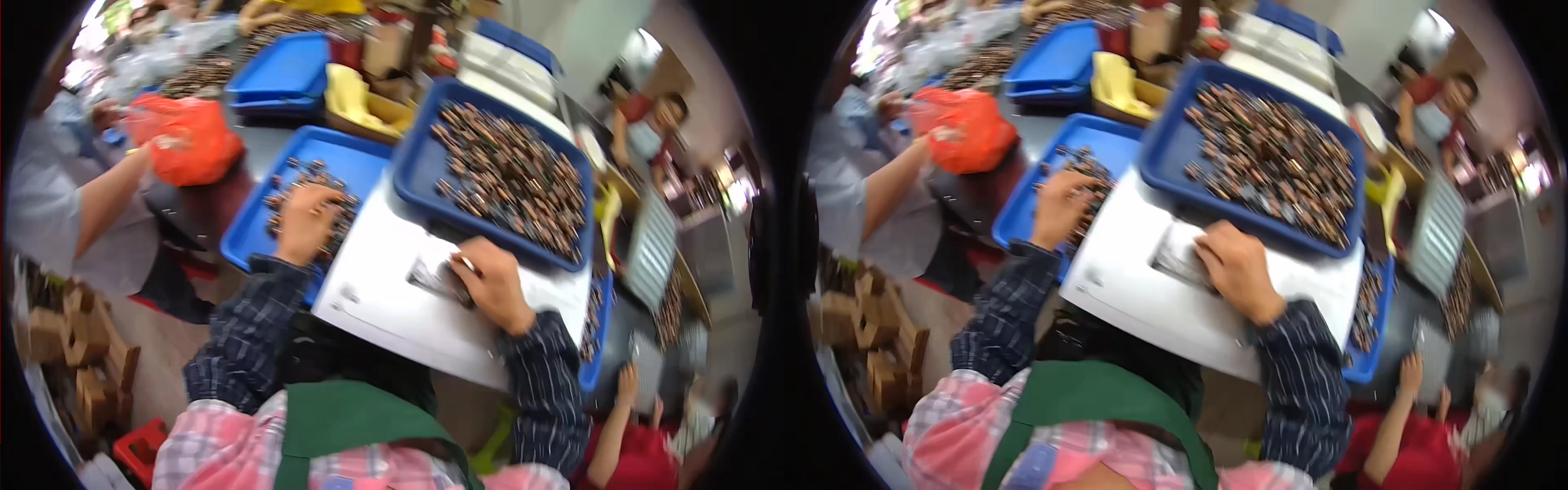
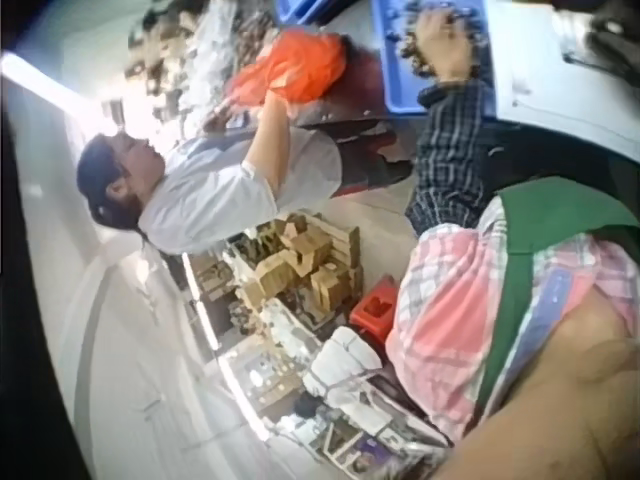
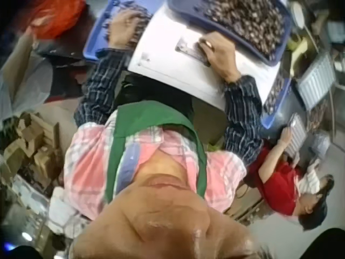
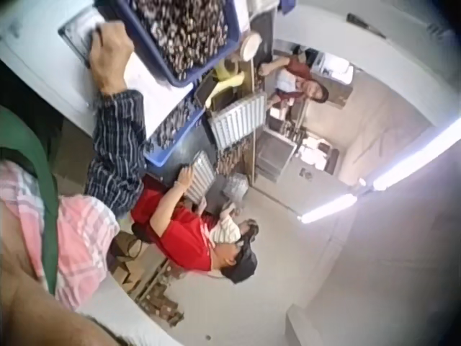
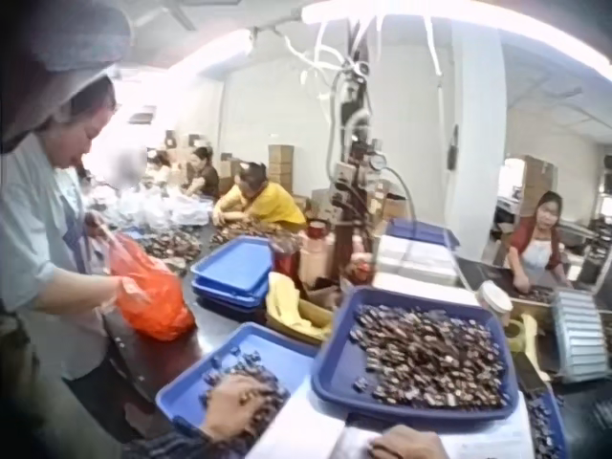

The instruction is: The person picks electronic components from trays and presses them into a machine fixture by hand.

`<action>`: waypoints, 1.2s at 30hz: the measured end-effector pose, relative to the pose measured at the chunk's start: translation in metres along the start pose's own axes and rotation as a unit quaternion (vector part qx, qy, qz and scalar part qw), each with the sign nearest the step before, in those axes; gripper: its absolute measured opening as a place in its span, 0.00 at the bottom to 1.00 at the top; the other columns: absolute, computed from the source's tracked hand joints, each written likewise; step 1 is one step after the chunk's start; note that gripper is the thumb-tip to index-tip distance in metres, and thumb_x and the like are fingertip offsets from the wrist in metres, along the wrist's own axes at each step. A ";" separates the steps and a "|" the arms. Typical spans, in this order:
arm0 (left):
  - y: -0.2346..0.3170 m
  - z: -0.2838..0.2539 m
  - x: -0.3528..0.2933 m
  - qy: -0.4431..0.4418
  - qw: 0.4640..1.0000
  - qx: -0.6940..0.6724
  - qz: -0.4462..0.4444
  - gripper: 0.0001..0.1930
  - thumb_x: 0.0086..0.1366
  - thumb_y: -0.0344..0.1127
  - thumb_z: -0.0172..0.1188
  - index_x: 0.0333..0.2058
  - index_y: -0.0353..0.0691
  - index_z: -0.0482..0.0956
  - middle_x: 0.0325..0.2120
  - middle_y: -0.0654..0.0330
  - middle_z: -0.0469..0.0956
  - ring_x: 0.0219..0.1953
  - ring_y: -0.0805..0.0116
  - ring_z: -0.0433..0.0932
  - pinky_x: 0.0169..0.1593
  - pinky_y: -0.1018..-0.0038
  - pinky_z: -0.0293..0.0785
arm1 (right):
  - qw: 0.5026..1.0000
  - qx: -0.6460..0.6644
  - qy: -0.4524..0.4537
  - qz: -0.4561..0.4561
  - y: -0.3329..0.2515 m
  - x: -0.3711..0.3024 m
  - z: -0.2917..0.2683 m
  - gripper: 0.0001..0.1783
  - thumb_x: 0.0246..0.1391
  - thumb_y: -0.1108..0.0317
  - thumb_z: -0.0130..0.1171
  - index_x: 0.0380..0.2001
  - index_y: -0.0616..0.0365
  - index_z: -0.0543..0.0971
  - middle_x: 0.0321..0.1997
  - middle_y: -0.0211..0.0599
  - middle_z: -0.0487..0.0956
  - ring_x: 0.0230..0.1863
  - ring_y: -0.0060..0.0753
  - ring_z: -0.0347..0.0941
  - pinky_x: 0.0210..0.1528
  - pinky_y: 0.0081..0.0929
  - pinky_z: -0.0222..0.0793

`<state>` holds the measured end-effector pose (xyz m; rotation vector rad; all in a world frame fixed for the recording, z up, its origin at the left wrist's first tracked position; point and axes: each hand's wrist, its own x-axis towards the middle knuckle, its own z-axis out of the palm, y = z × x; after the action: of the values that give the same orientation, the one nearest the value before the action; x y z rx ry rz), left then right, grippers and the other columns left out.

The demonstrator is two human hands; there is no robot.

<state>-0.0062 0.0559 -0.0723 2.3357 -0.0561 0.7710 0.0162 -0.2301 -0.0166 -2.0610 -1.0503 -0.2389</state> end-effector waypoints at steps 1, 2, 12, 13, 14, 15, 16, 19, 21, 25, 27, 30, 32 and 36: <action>0.003 0.007 0.000 0.007 1.000 -0.002 -0.001 0.10 0.43 0.26 0.60 0.29 0.37 0.77 0.30 0.56 0.76 0.36 0.59 0.73 0.44 0.69 0.67 | 1.000 -0.015 -0.018 0.013 0.001 -0.001 0.001 0.06 0.40 0.77 0.58 0.25 0.66 0.75 0.26 0.43 0.73 0.25 0.41 0.69 0.27 0.28 0.65; 0.013 0.012 0.005 0.019 1.000 -0.005 0.020 0.10 0.44 0.26 0.60 0.29 0.38 0.77 0.30 0.56 0.76 0.36 0.60 0.73 0.44 0.69 0.66 | 0.999 -0.031 -0.032 0.023 0.000 -0.005 0.001 0.04 0.39 0.78 0.57 0.24 0.66 0.74 0.25 0.44 0.72 0.26 0.45 0.69 0.28 0.30 0.65; 0.113 0.082 0.048 -0.109 0.975 -0.093 0.171 0.15 0.49 0.35 0.59 0.38 0.39 0.74 0.38 0.58 0.71 0.42 0.60 0.67 0.46 0.68 0.61 | 0.995 -0.086 -0.032 0.047 -0.009 -0.015 0.004 0.04 0.38 0.79 0.57 0.23 0.61 0.76 0.22 0.42 0.72 0.22 0.44 0.70 0.24 0.32 0.64; 0.116 0.091 0.049 -0.112 0.977 -0.053 0.171 0.16 0.51 0.39 0.57 0.39 0.39 0.73 0.40 0.59 0.70 0.43 0.62 0.66 0.46 0.68 0.60 | 0.994 -0.086 -0.040 0.048 -0.009 -0.013 0.003 0.05 0.38 0.79 0.57 0.23 0.61 0.76 0.23 0.42 0.72 0.23 0.45 0.70 0.25 0.32 0.65; 0.117 0.100 0.048 -0.086 0.980 -0.003 0.180 0.17 0.52 0.42 0.56 0.39 0.40 0.73 0.38 0.60 0.70 0.42 0.63 0.67 0.44 0.69 0.61 | 0.995 -0.084 -0.039 0.046 -0.009 -0.012 0.002 0.05 0.38 0.79 0.57 0.23 0.61 0.76 0.23 0.42 0.72 0.23 0.45 0.70 0.25 0.32 0.65; 0.117 0.101 0.050 -0.091 0.979 -0.003 0.182 0.16 0.53 0.42 0.56 0.38 0.40 0.73 0.37 0.60 0.71 0.40 0.63 0.68 0.43 0.69 0.61 | 0.995 -0.080 -0.033 0.043 -0.008 -0.012 0.002 0.05 0.38 0.79 0.57 0.24 0.61 0.76 0.23 0.42 0.72 0.23 0.46 0.70 0.25 0.33 0.65; 0.118 0.102 0.051 -0.096 0.978 -0.003 0.183 0.15 0.53 0.42 0.55 0.37 0.40 0.73 0.35 0.60 0.71 0.39 0.64 0.68 0.42 0.70 0.62 | 0.996 -0.076 -0.027 0.041 -0.005 -0.013 0.002 0.05 0.38 0.79 0.57 0.24 0.61 0.76 0.24 0.43 0.72 0.23 0.47 0.70 0.25 0.33 0.65; 0.115 0.101 0.054 -0.076 0.977 0.015 0.199 0.13 0.53 0.42 0.55 0.32 0.39 0.73 0.30 0.60 0.71 0.35 0.64 0.68 0.38 0.70 0.62 | 0.997 0.002 0.003 0.072 0.009 -0.009 -0.011 0.05 0.40 0.79 0.55 0.24 0.60 0.76 0.21 0.34 0.72 0.19 0.30 0.68 0.19 0.23 0.61; 0.113 0.097 0.055 -0.075 0.978 0.018 0.193 0.12 0.52 0.42 0.55 0.30 0.39 0.73 0.27 0.60 0.70 0.34 0.64 0.68 0.37 0.70 0.61 | 0.949 0.210 0.067 0.227 0.014 -0.007 -0.032 0.04 0.43 0.78 0.54 0.25 0.57 0.74 0.20 0.27 0.70 0.17 0.16 0.63 0.13 0.14 0.53; 0.112 0.097 0.056 -0.038 0.978 -0.007 0.206 0.12 0.50 0.42 0.57 0.23 0.40 0.69 0.22 0.61 0.67 0.31 0.64 0.66 0.34 0.70 0.61 | 0.792 0.474 0.220 0.316 0.023 -0.009 -0.079 0.05 0.44 0.68 0.56 0.26 0.55 0.73 0.17 0.26 0.68 0.17 0.13 0.60 0.09 0.14 0.46; 0.114 0.099 0.056 -0.025 0.978 -0.025 0.205 0.12 0.50 0.41 0.57 0.21 0.40 0.67 0.23 0.60 0.66 0.31 0.63 0.66 0.32 0.70 0.63 | 0.807 0.441 0.210 0.331 0.022 -0.013 -0.098 0.09 0.54 0.65 0.51 0.28 0.60 0.73 0.24 0.35 0.70 0.19 0.24 0.63 0.17 0.20 0.56; 0.109 0.098 0.051 -0.019 0.982 -0.045 0.180 0.13 0.50 0.41 0.57 0.22 0.38 0.68 0.24 0.57 0.66 0.32 0.61 0.66 0.33 0.69 0.63 | 0.901 0.118 0.168 0.383 0.029 -0.016 -0.100 0.12 0.54 0.64 0.52 0.25 0.64 0.74 0.19 0.32 0.69 0.19 0.20 0.61 0.17 0.15 0.55; 0.110 0.095 0.049 -0.006 0.984 -0.031 0.177 0.14 0.50 0.43 0.57 0.21 0.38 0.68 0.24 0.58 0.66 0.31 0.62 0.66 0.34 0.69 0.62 | 0.956 -0.123 0.138 0.226 0.038 -0.021 -0.100 0.15 0.52 0.61 0.54 0.27 0.66 0.75 0.21 0.37 0.73 0.23 0.27 0.66 0.24 0.20 0.62; 0.111 0.088 0.047 -0.060 0.991 0.014 0.122 0.16 0.50 0.47 0.55 0.22 0.38 0.73 0.25 0.59 0.69 0.33 0.64 0.65 0.39 0.69 0.59 | 0.905 -0.293 -0.007 0.308 0.031 -0.020 -0.102 0.20 0.48 0.53 0.56 0.33 0.60 0.76 0.24 0.40 0.76 0.24 0.34 0.71 0.28 0.28 0.65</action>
<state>0.0518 -0.0770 -0.0347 2.4279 -0.3933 0.7501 0.0442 -0.3262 0.0240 -2.8229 -0.2877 -0.2259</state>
